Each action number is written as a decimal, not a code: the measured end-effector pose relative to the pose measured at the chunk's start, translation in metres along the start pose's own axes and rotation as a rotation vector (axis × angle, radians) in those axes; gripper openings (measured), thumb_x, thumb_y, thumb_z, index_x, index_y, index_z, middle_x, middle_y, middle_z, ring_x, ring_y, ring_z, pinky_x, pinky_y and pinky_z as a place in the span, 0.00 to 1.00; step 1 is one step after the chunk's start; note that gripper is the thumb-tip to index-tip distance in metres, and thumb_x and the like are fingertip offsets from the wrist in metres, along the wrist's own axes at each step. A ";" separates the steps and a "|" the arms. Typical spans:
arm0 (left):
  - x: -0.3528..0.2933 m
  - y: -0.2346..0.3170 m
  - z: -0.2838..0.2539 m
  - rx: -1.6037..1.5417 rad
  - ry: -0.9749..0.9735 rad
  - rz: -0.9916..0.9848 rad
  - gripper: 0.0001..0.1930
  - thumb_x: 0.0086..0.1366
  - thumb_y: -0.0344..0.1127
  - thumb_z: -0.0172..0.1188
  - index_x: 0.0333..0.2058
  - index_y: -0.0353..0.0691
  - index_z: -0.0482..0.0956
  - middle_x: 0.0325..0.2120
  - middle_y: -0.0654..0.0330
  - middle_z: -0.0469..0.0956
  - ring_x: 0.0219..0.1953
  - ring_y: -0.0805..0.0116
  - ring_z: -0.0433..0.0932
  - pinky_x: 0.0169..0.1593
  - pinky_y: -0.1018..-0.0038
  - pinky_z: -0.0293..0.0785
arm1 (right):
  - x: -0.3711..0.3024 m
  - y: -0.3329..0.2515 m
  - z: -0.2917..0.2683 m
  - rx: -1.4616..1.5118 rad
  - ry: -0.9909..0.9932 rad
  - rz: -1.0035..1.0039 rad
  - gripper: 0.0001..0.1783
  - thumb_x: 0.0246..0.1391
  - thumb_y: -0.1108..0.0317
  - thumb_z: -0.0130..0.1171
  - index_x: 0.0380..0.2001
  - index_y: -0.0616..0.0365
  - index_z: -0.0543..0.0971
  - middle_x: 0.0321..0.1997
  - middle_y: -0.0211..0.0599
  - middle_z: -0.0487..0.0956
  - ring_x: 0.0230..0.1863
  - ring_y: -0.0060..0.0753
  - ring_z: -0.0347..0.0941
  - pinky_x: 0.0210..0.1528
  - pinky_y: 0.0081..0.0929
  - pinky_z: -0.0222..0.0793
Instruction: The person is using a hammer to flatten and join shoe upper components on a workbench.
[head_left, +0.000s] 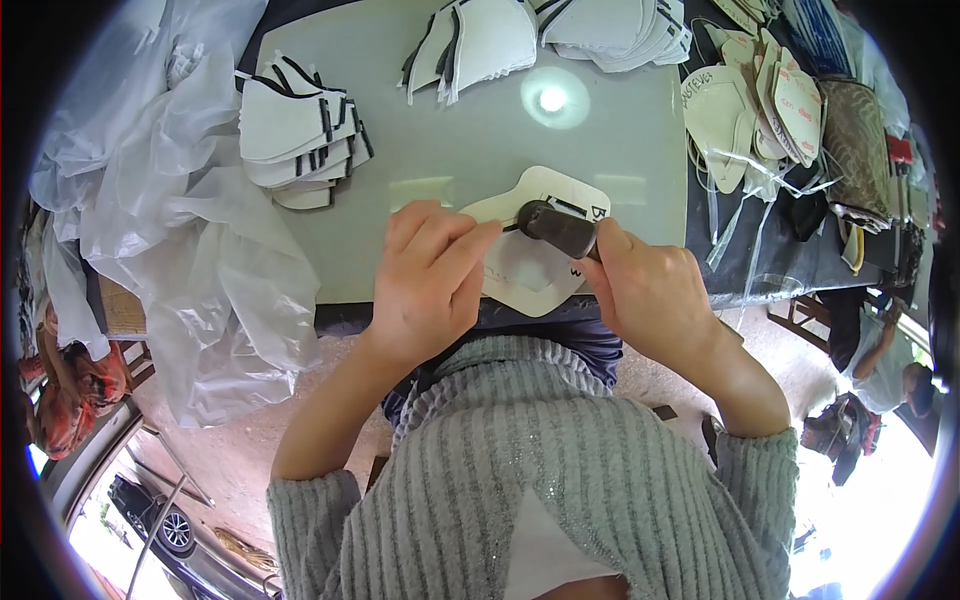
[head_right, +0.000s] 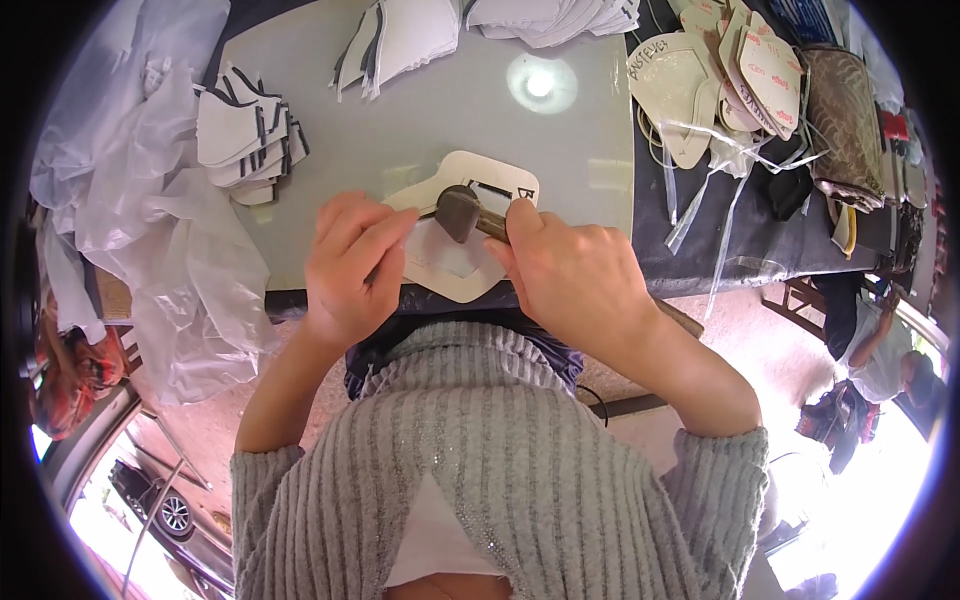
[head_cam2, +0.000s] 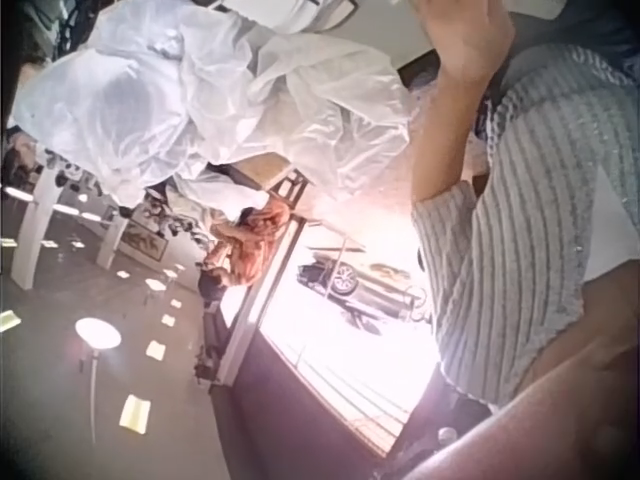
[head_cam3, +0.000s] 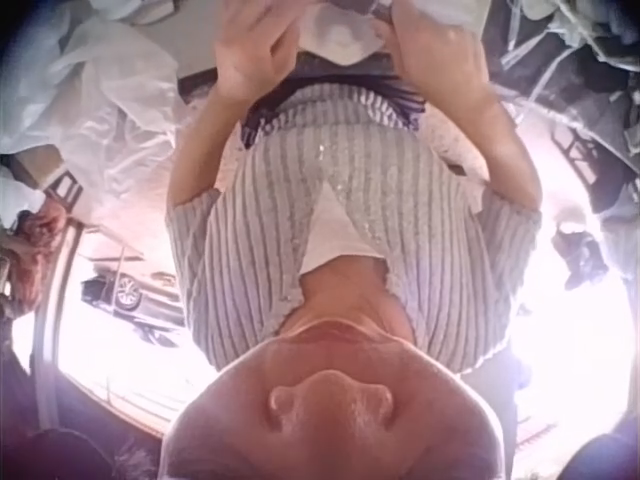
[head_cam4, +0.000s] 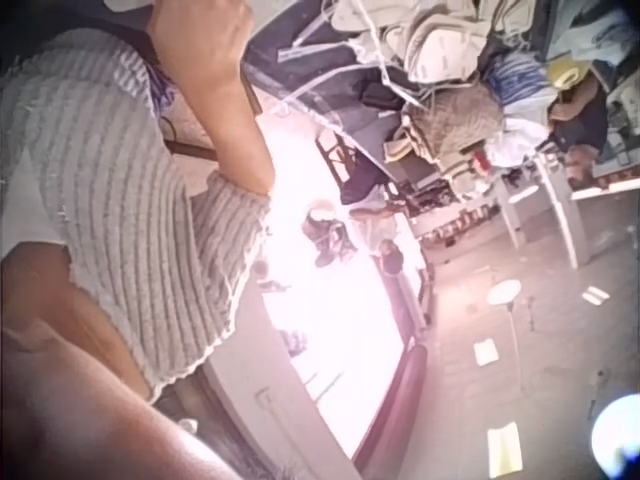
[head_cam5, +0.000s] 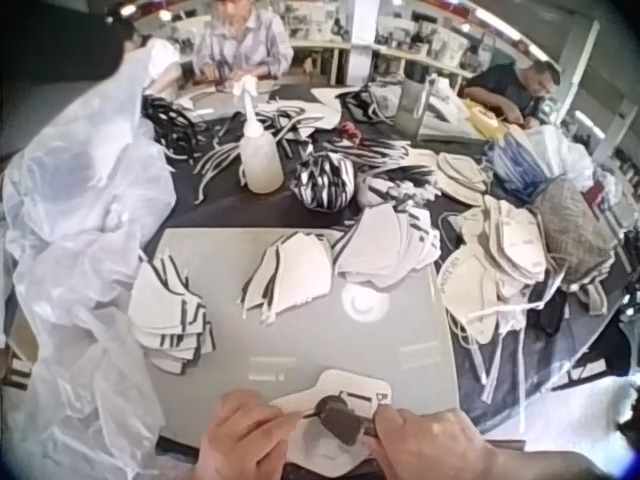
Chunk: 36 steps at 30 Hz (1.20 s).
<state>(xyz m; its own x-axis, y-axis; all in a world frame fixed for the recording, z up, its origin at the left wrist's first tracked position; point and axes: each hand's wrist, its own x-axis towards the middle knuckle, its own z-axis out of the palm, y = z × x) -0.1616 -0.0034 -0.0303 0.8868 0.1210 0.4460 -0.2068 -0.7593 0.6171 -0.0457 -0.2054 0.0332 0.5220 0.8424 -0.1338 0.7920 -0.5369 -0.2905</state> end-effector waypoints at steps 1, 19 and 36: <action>-0.001 0.000 -0.001 0.001 0.002 -0.002 0.16 0.48 0.19 0.62 0.38 0.37 0.83 0.33 0.59 0.75 0.37 0.53 0.74 0.43 0.64 0.71 | 0.000 0.001 0.000 0.002 -0.003 0.004 0.17 0.62 0.58 0.58 0.30 0.61 0.69 0.17 0.36 0.74 0.16 0.41 0.75 0.17 0.35 0.70; -0.008 0.000 -0.005 0.091 -0.050 0.067 0.16 0.49 0.19 0.61 0.39 0.35 0.83 0.35 0.57 0.75 0.38 0.52 0.74 0.43 0.64 0.73 | 0.003 -0.007 -0.001 0.068 0.049 -0.078 0.17 0.61 0.58 0.59 0.28 0.58 0.67 0.18 0.38 0.73 0.16 0.43 0.74 0.16 0.36 0.68; -0.015 -0.001 -0.009 0.083 0.002 0.057 0.17 0.47 0.17 0.61 0.38 0.35 0.84 0.35 0.57 0.76 0.38 0.53 0.74 0.42 0.63 0.74 | 0.001 -0.005 0.007 0.026 0.012 -0.056 0.18 0.62 0.57 0.58 0.29 0.59 0.67 0.18 0.38 0.74 0.16 0.42 0.75 0.17 0.35 0.69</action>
<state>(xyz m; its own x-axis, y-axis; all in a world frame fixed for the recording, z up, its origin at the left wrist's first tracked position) -0.1784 0.0013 -0.0320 0.8735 0.0772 0.4806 -0.2221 -0.8154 0.5347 -0.0516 -0.2011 0.0277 0.4809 0.8704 -0.1050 0.8118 -0.4874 -0.3216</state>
